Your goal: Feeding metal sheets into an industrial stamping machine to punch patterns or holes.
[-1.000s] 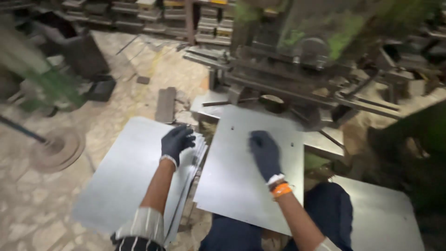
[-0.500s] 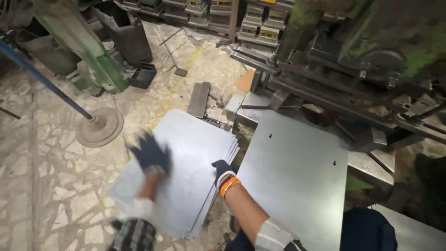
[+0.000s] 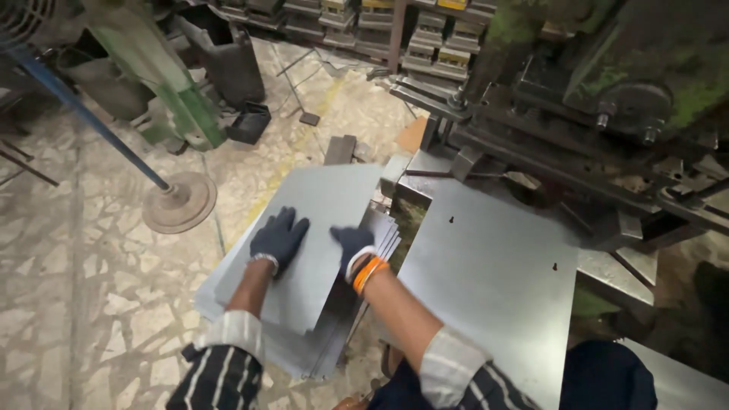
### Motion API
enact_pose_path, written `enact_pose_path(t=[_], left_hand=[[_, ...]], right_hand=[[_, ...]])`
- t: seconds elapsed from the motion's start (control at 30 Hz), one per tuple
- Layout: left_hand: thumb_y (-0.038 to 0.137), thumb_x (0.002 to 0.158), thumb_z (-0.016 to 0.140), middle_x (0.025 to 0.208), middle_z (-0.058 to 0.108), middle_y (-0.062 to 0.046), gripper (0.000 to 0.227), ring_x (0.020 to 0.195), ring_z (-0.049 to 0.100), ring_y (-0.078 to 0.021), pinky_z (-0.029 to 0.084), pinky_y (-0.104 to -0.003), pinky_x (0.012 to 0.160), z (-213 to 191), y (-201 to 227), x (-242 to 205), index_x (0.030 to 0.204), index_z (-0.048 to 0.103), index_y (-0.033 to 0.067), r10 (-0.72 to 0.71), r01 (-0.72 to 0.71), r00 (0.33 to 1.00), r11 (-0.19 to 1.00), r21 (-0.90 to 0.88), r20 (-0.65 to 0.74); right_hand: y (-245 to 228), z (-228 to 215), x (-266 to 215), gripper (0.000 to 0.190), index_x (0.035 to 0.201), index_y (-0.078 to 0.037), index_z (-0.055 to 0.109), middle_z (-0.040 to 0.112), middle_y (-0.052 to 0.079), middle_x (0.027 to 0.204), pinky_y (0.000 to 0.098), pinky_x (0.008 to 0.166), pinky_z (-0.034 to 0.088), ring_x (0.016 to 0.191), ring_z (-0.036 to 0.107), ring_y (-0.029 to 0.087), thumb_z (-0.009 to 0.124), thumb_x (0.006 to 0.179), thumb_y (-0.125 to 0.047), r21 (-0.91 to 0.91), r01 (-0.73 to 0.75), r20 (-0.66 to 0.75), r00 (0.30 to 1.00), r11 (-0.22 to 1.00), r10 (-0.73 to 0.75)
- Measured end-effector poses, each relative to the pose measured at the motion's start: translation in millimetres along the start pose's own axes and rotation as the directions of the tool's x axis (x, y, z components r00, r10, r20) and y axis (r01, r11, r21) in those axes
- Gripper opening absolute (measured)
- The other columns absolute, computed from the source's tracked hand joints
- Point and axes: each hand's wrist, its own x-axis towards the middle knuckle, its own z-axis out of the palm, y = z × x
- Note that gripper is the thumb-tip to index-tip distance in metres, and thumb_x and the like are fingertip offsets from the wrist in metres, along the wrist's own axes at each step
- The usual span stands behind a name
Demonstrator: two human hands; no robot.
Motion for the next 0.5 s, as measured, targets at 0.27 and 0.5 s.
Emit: enact_pose_path(t=[0.27, 0.5], left_hand=[[0.065, 0.080, 0.076, 0.146, 0.052, -0.027, 0.101, 0.134, 0.053, -0.0407, 0.043, -0.053, 0.112, -56.8, 13.9, -27.0, 0.150, 0.049, -0.0016, -0.036, 0.290, 0.933, 0.665, -0.688, 0.359], [0.042, 0.077, 0.089, 0.159, 0.034, -0.030, 0.108, 0.145, 0.038, -0.0443, 0.033, -0.058, 0.117, -39.2, 155.2, -60.1, 0.158, 0.032, -0.0024, 0.138, 0.232, 0.937, 0.439, -0.868, 0.321]], right_hand=[[8.4, -195.6, -15.0, 0.053, 0.117, 0.002, 0.071, 0.075, 0.022, 0.108, 0.0427, 0.090, 0.056, 0.109, 0.069, 0.025, 0.093, 0.076, -0.024, 0.845, -0.530, 0.243, 0.499, 0.071, 0.832], [97.1, -298.4, -149.1, 0.052, 0.128, -0.007, 0.068, 0.073, 0.020, 0.108, 0.0430, 0.082, 0.057, 0.094, 0.071, 0.031, 0.080, 0.079, -0.015, 0.925, -0.379, 0.162, 0.356, -0.016, 0.920]])
